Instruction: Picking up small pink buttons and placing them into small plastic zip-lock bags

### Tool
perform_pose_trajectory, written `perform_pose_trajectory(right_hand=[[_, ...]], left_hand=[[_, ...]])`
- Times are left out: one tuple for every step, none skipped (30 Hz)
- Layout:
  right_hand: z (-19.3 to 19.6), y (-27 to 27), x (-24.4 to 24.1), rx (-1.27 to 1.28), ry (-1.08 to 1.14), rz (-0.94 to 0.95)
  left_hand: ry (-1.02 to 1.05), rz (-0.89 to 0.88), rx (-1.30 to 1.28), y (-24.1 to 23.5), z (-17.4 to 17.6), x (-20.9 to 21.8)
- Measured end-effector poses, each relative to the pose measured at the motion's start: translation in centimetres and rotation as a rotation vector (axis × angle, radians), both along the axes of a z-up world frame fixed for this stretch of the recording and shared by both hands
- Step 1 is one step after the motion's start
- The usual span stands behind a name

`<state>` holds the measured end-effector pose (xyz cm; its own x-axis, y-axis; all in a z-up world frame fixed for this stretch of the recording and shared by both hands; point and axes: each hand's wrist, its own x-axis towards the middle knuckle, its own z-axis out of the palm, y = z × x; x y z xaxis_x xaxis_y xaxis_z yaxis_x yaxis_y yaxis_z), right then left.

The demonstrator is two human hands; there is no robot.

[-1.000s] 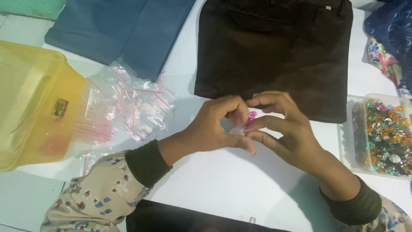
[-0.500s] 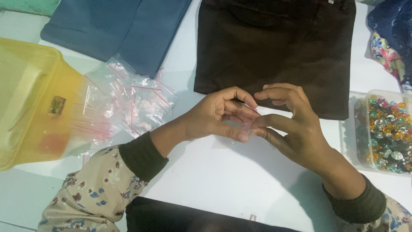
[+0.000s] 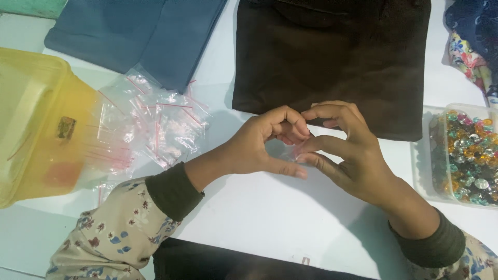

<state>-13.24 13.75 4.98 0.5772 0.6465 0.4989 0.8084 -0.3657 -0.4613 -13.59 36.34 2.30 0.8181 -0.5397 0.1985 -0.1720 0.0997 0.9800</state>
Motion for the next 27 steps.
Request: perform_pose_trajectory(right_hand=[[-0.1,0.0,0.0,0.001,0.001,-0.002],[-0.1,-0.1,0.1,0.007,-0.01,0.011],[-0.2,-0.1,0.1,0.013,-0.02,0.024],[-0.2,-0.2,0.1,0.014,-0.02,0.023],[-0.1,-0.3,0.2,-0.001,-0.024,0.03],[-0.1,-0.4,0.2,-0.017,-0.027,0.037],[0.0,-0.4,0.2,-0.017,-0.026,0.036],[0.0,-0.5,0.3,-0.039,-0.014,0.048],[0.0,-0.6,0.4,-0.06,-0.002,0.059],[0.2,-0.6,0.3,-0.059,-0.002,0.06],[0.4,-0.6,0.2,-0.012,-0.013,-0.001],[0.6,-0.7,0.1,0.035,-0.021,-0.062],[0.7,-0.9,-0.1,0.036,-0.019,-0.061],[0.7,-1.2,-0.2,0.036,0.027,-0.131],[0.8,-1.5,-0.4,0.036,0.074,-0.201],[0.6,-1.5,-0.2,0.035,0.073,-0.202],[0.5,-1.5,-0.1,-0.093,0.18,-0.179],[0.3,-1.5,0.1,-0.221,0.285,-0.156],[-0.2,-1.3,0.0,-0.22,0.283,-0.157],[-0.7,-1.1,0.0,-0.339,0.315,-0.227],[-1.3,-0.9,-0.1,-0.458,0.346,-0.297],[-1.4,-0.8,-0.2,-0.459,0.348,-0.296],[-1.5,-0.6,-0.3,-0.544,0.292,-0.31],[-1.6,-0.5,-0.5,-0.629,0.235,-0.326],[-1.6,-0.5,-0.6,-0.628,0.236,-0.326],[-1.6,-0.4,-0.7,-0.641,0.223,-0.328],[-1.6,-0.3,-0.8,-0.654,0.21,-0.33]], left_hand=[[0.001,-0.002,0.001,0.0,0.0,0.1],[0.012,0.001,-0.038,0.0,0.0,0.2],[0.023,0.003,-0.076,0.1,0.0,0.3],[0.024,0.002,-0.075,0.1,0.1,0.4],[0.021,-0.001,-0.085,0.2,0.2,0.5],[0.02,-0.004,-0.095,0.3,0.2,0.6],[0.021,-0.005,-0.095,0.3,-0.1,0.7],[0.014,-0.014,-0.121,0.3,-0.4,0.9],[0.008,-0.023,-0.148,0.3,-0.8,1.0],[0.007,-0.022,-0.147,0.5,-0.8,1.2],[-0.022,0.042,-0.082,0.7,-0.8,1.3],[-0.049,0.107,-0.016,0.9,-0.8,1.4],[-0.047,0.108,-0.016,1.1,-0.5,1.5],[-0.053,0.111,-0.044,1.3,-0.3,1.5],[-0.06,0.113,-0.072,1.4,0.0,1.6],[-0.06,0.113,-0.073,1.4,-0.2,1.6],[-0.12,0.153,-0.017,1.4,-0.4,1.6],[-0.18,0.192,0.04,1.4,-0.6,1.7],[-0.182,0.191,0.04,1.2,-1.5,2.0],[-0.27,0.222,0.046,1.0,-2.5,2.2],[-0.357,0.252,0.051,0.9,-3.5,2.5],[-0.355,0.253,0.052,0.8,-3.4,2.3],[-0.397,0.266,0.072,0.6,-3.3,2.1],[-0.439,0.276,0.091,0.5,-3.1,2.0],[-0.439,0.276,0.092,0.4,-3.2,1.9],[-0.459,0.296,0.104,0.3,-3.3,1.8],[-0.48,0.316,0.117,0.2,-3.3,1.7]])
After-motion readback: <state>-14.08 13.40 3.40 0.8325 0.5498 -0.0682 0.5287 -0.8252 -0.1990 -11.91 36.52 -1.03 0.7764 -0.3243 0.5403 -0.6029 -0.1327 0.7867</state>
